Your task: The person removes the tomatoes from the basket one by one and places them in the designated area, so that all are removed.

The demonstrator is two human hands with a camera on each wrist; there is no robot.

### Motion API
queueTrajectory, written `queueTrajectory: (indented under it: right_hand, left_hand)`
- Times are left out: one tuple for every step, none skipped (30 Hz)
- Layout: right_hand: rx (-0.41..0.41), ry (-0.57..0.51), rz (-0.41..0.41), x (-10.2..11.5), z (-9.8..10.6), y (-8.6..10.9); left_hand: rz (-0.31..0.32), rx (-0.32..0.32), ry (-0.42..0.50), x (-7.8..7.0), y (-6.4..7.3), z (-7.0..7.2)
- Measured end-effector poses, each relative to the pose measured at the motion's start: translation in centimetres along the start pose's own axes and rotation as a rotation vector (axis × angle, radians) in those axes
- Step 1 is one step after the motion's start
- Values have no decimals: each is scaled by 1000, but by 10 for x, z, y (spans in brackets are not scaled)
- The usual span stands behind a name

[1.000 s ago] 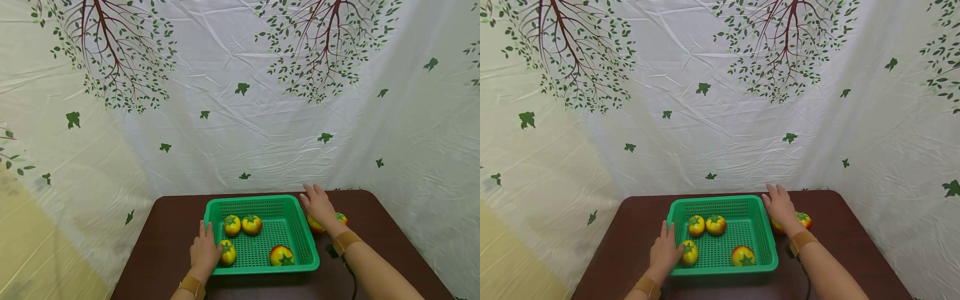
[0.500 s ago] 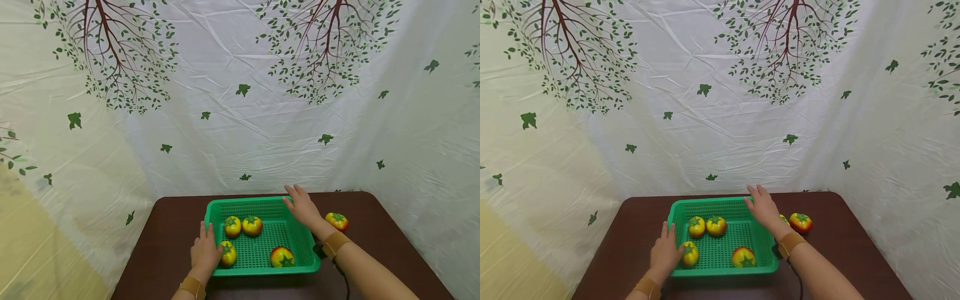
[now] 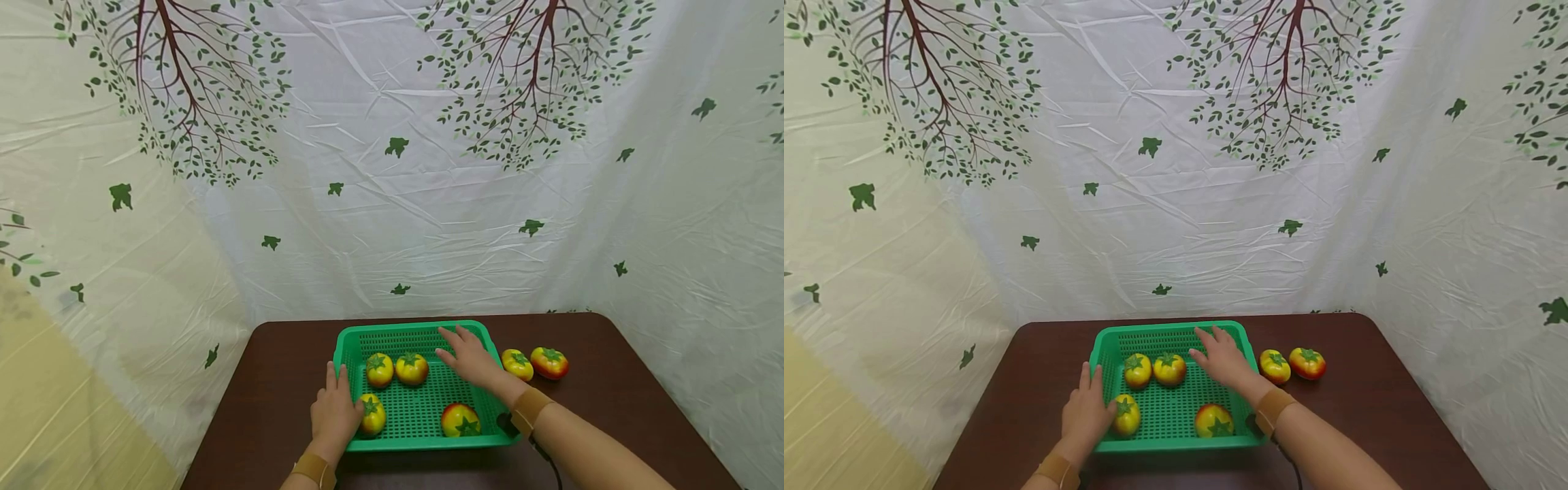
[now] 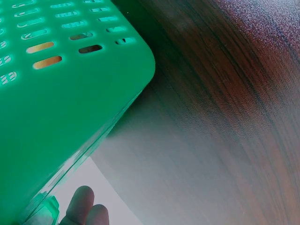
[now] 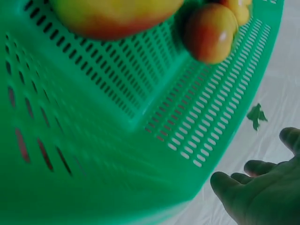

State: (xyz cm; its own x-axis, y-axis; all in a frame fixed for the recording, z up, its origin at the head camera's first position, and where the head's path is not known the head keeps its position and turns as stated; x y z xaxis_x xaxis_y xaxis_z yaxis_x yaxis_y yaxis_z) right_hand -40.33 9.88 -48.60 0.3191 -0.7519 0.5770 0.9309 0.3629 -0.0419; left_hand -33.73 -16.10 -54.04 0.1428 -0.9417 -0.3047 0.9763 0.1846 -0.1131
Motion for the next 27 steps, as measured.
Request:
queueTrajectory:
  right_hand:
    - [18, 1, -9, 0, -4, 1]
    - [39, -2, -20, 0, -8, 2]
    - [60, 0, -25, 0, -12, 3]
    - [85, -1, -30, -1, -16, 4]
    - [113, -2, -37, -1, -21, 5]
    - [139, -2, -44, -2, -25, 6]
    - [165, -4, -54, -4, -29, 7]
    - [187, -7, -58, -5, -33, 8]
    - [203, -8, -60, -5, -35, 8]
    - [217, -9, -61, -6, -37, 8]
    - [229, -8, -62, -6, -40, 9]
    - [237, -3, -57, -5, -41, 8]
    - [248, -2, -54, -5, -42, 8]
    - [261, 5, -50, -4, -44, 9]
    - [277, 15, -45, -3, -47, 9]
    - [299, 24, -40, -2, -49, 9]
    - [324, 35, -36, -1, -53, 10]
    - [353, 52, -32, -1, -56, 11]
    - [386, 68, -34, -1, -60, 13]
    - [421, 89, -34, -1, -64, 14]
    - [458, 99, -37, -2, -67, 16]
    - [492, 112, -41, -3, -71, 18]
    - [525, 124, -46, -3, -73, 20]
    - [554, 133, -53, -4, -75, 22]
    - [582, 138, -62, -5, -78, 24]
    - [608, 136, -74, -6, -79, 26]
    - [628, 135, -82, -7, -80, 28]
  left_hand:
    - [-1, -1, -1, 0, 0, 0]
    - [-1, -2, -1, 0, 0, 0]
    - [-3, -3, 0, 0, -1, 1]
    - [-3, -3, 2, -1, -1, 1]
    - [-3, -3, 2, -1, -1, 2]
    - [-3, -3, 4, -1, -1, 2]
    - [-2, -2, 6, -1, -1, 2]
    - [-1, -1, 7, 0, -1, 2]
    - [0, 0, 9, 0, -1, 2]
    - [0, 0, 9, 0, -1, 2]
    - [1, 0, 8, 0, -2, 1]
    - [2, 0, 9, 0, -2, 1]
    - [3, -1, 10, 1, -2, 1]
    - [4, -1, 8, 1, -1, 2]
    - [5, 0, 7, 1, -1, 2]
    - [6, 2, 4, 1, -1, 2]
    - [8, 5, 3, 1, -1, 2]
    - [11, 9, 2, 1, -1, 2]
    - [12, 12, 1, 1, -1, 2]
    - [14, 16, 0, 1, -1, 1]
    - [16, 19, -1, 1, -1, 1]
    - [19, 22, -2, 2, -2, 0]
    - [22, 25, -3, 2, -2, 0]
    - [21, 24, -4, 2, -2, -1]
    - [21, 22, -2, 2, -3, -1]
    - [21, 21, 0, 2, -3, -2]
    - [21, 20, -1, 3, -3, -2]
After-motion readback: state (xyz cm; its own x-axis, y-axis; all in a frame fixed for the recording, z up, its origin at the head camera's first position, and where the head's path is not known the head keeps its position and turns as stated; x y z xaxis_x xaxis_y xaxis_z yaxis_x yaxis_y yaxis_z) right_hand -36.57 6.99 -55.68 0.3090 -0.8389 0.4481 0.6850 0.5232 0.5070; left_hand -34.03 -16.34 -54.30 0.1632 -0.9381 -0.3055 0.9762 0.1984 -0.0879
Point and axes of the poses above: each hand's wrist, its own y-axis away from the middle knuckle, its own z-axis out of the back of the hand, x = y × z, the point moved 10 cm from there along -y, towards the middle knuckle, and after that the axes turned 3 degrees about -y, right-handed, at the moved point
